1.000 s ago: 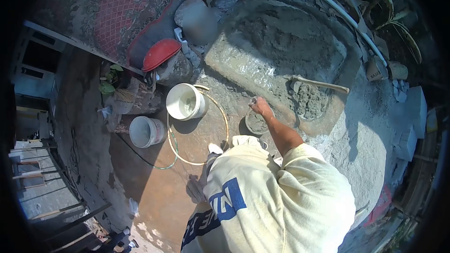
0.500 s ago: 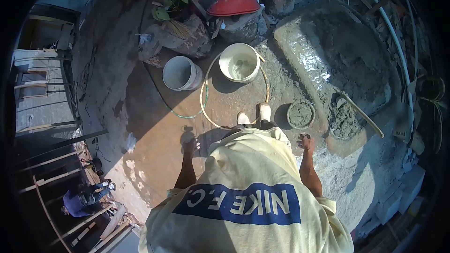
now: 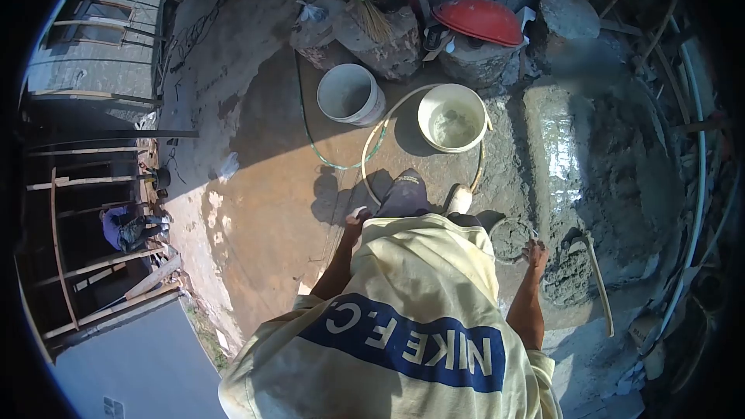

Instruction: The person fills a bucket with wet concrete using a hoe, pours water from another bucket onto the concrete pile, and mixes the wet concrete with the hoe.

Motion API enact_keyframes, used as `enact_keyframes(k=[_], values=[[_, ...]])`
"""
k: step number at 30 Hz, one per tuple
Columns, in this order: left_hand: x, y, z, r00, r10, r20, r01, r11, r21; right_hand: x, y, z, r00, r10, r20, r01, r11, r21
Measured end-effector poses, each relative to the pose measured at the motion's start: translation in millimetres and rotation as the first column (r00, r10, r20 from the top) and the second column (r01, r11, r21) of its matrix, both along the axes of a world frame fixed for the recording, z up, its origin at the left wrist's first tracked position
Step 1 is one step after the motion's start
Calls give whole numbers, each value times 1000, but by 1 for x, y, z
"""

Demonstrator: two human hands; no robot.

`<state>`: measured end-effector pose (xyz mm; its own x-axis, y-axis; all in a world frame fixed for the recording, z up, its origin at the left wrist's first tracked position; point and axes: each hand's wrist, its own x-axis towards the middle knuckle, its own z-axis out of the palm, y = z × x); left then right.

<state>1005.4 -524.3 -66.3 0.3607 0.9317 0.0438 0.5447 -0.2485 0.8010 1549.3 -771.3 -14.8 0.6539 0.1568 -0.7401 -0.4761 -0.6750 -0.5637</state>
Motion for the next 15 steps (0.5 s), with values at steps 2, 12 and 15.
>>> enact_keyframes(k=[2,12,15], values=[[-5,-33,15,933,152,-327,-299,832,-467,16,1,-18,996,78,-49,-72,991,114],[-49,86,8,693,637,-338,-545,155,-824,-14,134,60,885,376,274,-409,909,75],[-71,191,-71,741,598,-305,-524,232,-819,-32,139,71,880,392,268,-428,899,90]])
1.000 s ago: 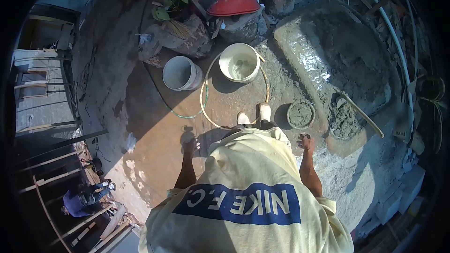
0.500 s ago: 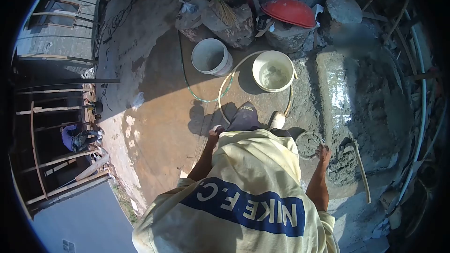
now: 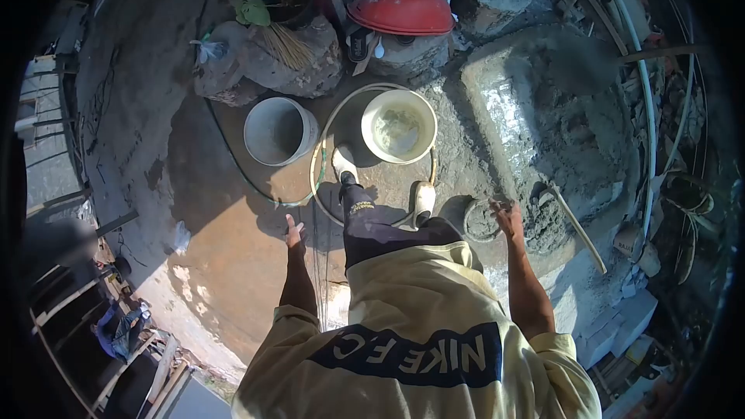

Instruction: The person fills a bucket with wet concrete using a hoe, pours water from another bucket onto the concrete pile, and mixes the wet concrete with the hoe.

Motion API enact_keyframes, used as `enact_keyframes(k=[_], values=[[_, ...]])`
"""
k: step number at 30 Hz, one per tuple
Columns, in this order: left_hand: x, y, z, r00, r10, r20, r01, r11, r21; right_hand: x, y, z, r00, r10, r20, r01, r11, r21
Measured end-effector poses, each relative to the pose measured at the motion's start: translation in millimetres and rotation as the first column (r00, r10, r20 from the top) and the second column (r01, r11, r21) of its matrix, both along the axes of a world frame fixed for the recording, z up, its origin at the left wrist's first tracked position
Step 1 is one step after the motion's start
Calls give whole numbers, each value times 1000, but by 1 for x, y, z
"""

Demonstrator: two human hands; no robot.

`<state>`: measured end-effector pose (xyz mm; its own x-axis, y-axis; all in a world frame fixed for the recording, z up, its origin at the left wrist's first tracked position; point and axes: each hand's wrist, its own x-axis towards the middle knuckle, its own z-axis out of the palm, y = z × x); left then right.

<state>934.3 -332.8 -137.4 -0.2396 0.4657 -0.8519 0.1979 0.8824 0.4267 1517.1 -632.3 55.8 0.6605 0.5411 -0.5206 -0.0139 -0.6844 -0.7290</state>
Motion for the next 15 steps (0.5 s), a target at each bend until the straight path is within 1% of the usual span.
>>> enact_keyframes(k=[1,2,3,4,5,6,7,9,10,11,12,13,14,15], values=[[29,26,31,996,63,68,-71,989,133,-1,-17,-21,995,-62,-72,63,998,11],[50,55,50,984,130,119,-146,980,134,-9,-21,-12,997,3,-77,12,982,189],[53,79,27,971,183,154,-207,965,159,-16,-14,4,987,-58,-148,40,992,-122],[61,109,13,953,257,159,-276,955,110,-33,5,23,990,-67,-126,36,972,-233],[64,127,-6,948,277,155,-303,935,183,-42,12,30,991,-44,-124,-2,936,-352],[65,145,-33,929,326,175,-355,918,177,-51,13,31,989,-39,-140,-19,921,-390],[68,168,-55,897,422,134,-432,900,58,-60,12,30,978,-52,-203,-21,940,-341],[56,180,-119,855,493,162,-502,864,20,-77,19,30,985,41,-170,-110,901,-419],[56,184,-134,849,505,157,-513,858,10,-82,21,31,984,78,-162,-146,874,-464],[58,188,-147,820,539,193,-557,830,45,-85,25,29,981,113,-155,-178,844,-506],[59,191,-157,791,567,230,-595,799,79,-87,28,28,980,89,-176,-168,845,-507],[54,188,-179,790,570,225,-597,799,71,-91,34,29,979,61,-196,-155,846,-510],[44,175,-207,739,581,342,-637,767,73,-93,38,28,983,25,-182,-117,849,-515],[34,164,-222,678,580,451,-676,734,71,-96,43,33,982,24,-186,-120,843,-524]])
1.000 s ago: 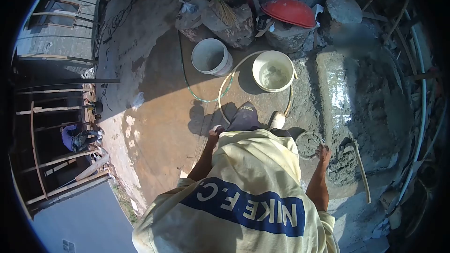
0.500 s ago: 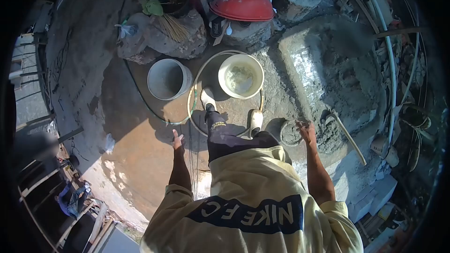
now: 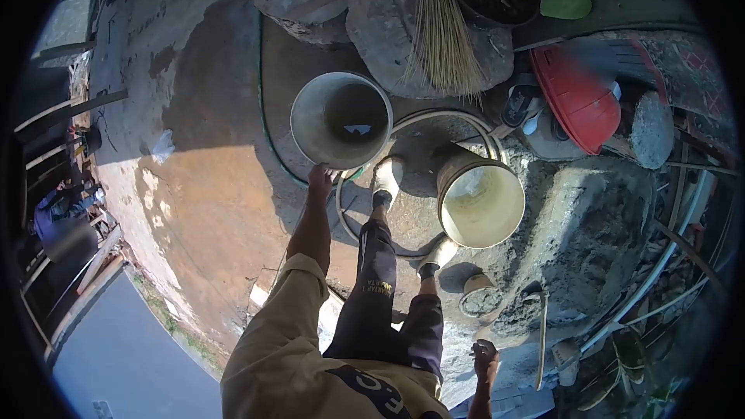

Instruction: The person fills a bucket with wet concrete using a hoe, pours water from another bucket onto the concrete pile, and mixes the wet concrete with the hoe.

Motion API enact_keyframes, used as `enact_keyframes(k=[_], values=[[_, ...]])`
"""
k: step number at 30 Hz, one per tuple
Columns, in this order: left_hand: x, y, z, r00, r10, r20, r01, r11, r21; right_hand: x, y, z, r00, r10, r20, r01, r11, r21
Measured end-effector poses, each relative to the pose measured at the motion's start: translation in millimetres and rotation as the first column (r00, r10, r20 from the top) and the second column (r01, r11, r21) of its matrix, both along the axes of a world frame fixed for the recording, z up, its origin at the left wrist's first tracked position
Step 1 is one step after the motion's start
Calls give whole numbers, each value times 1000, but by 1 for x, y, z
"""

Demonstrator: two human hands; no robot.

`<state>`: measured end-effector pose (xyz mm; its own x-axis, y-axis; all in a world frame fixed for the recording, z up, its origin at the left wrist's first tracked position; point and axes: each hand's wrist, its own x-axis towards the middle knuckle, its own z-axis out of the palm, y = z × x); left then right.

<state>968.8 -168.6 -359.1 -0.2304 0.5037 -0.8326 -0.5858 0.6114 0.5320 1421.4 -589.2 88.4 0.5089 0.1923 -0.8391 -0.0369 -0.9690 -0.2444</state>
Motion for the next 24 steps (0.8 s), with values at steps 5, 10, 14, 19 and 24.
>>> enact_keyframes(k=[5,10,14,19,24], values=[[-21,13,36,-33,-422,-906,917,349,-196,-4,36,-24,993,-118,-5,118,992,38],[-11,27,36,-96,-404,-910,925,301,-231,-12,40,-24,981,-190,50,186,980,74],[-19,62,130,22,-186,-982,956,292,-34,-26,-6,-20,964,-263,35,254,954,161],[-35,66,218,83,-500,-862,995,82,48,-71,-42,-2,924,-367,103,320,894,312],[-71,69,308,-114,-529,-841,992,-112,-64,-108,-90,1,884,-420,206,361,893,269]])
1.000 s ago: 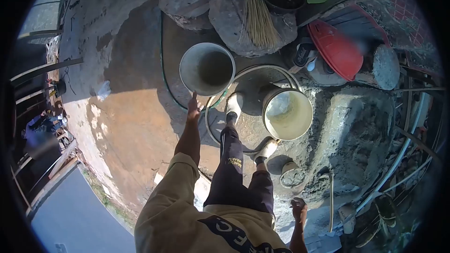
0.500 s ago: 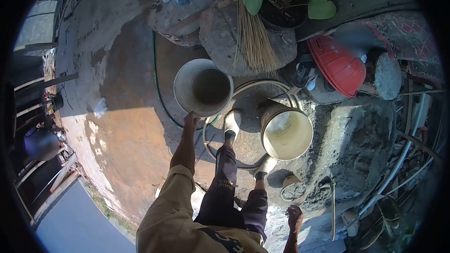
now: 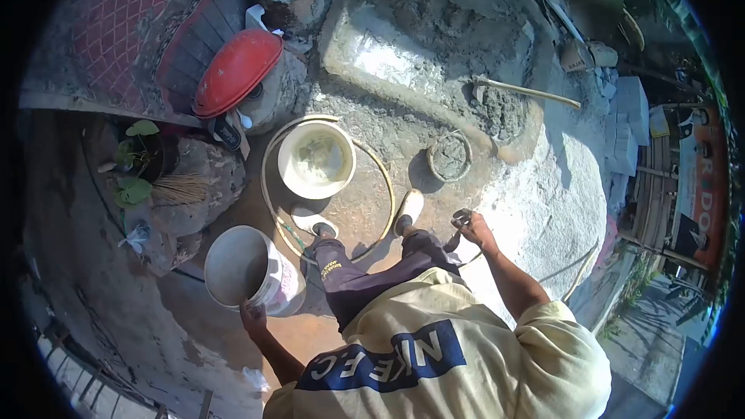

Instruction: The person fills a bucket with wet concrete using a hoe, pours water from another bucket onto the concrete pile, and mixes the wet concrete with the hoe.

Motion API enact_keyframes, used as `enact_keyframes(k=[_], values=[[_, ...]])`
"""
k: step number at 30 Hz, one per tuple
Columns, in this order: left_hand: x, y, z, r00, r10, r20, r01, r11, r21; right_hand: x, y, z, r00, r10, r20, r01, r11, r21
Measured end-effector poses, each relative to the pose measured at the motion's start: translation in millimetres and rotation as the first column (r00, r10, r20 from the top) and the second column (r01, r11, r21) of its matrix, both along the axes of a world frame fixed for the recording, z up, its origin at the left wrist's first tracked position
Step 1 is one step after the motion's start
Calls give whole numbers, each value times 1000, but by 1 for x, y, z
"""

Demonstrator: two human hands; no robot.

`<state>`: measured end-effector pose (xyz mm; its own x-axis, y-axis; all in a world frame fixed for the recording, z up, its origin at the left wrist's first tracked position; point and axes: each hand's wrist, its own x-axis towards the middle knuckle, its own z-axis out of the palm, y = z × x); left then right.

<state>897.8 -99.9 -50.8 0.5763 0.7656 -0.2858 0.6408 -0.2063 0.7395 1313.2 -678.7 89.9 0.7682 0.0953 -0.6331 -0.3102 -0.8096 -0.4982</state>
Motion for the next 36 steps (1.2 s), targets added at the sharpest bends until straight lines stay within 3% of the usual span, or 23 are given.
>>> enact_keyframes(k=[2,3,4,6,8,10,12,14,16,18,20,22,24,26,28,30,34,36], values=[[18,-17,66,994,14,-106,-11,1000,24,-18,-32,-15,994,-96,-43,95,995,-24],[62,-23,122,827,559,-68,-542,759,-360,-24,-49,-17,993,-87,-83,82,995,-58],[101,-33,160,400,881,-254,-746,152,-648,-33,-71,-25,986,-115,-121,109,993,-53],[82,-37,181,668,729,-149,-590,397,-703,-67,-141,-89,998,-69,-5,69,997,-18],[102,-53,228,654,739,-161,-657,449,-605,-67,-167,-62,983,-141,-116,136,989,-52],[104,-47,272,845,534,-34,-378,551,-744,-67,-194,-43,913,-393,-106,396,918,7],[154,-70,324,860,510,10,-374,644,-667,-68,-232,-55,780,-610,-141,624,773,109],[205,-91,371,898,439,38,-332,732,-595,-72,-276,-79,711,-690,-136,703,700,127],[245,-102,404,937,318,146,-175,787,-591,-68,-302,-80,651,-751,-109,758,640,122],[312,-150,439,872,476,114,-371,795,-480,-64,-319,-82,581,-807,-101,813,573,103],[334,-125,442,956,254,145,-133,819,-558,-63,-329,-89,543,-831,-118,838,527,141],[370,-112,436,974,127,188,23,770,-637,-62,-327,-86,537,-833,-131,841,517,157],[427,-113,428,986,-20,166,125,748,-652,-63,-323,-78,553,-819,-153,831,531,163],[501,-143,425,991,-6,135,84,813,-576,-69,-318,-73,564,-811,-155,823,537,186],[562,-82,383,970,-205,130,234,637,-734,-75,-312,-61,544,-825,-155,837,518,179],[642,-170,386,999,-44,21,48,867,-496,-87,-310,-53,481,-864,-148,876,467,119],[758,-149,297,989,-113,-94,48,853,-519,-124,-304,-43,239,-958,-160,970,241,4],[807,-164,250,990,-81,-112,23,896,-443,-136,-293,-28,190,-970,-150,980,197,-32]])
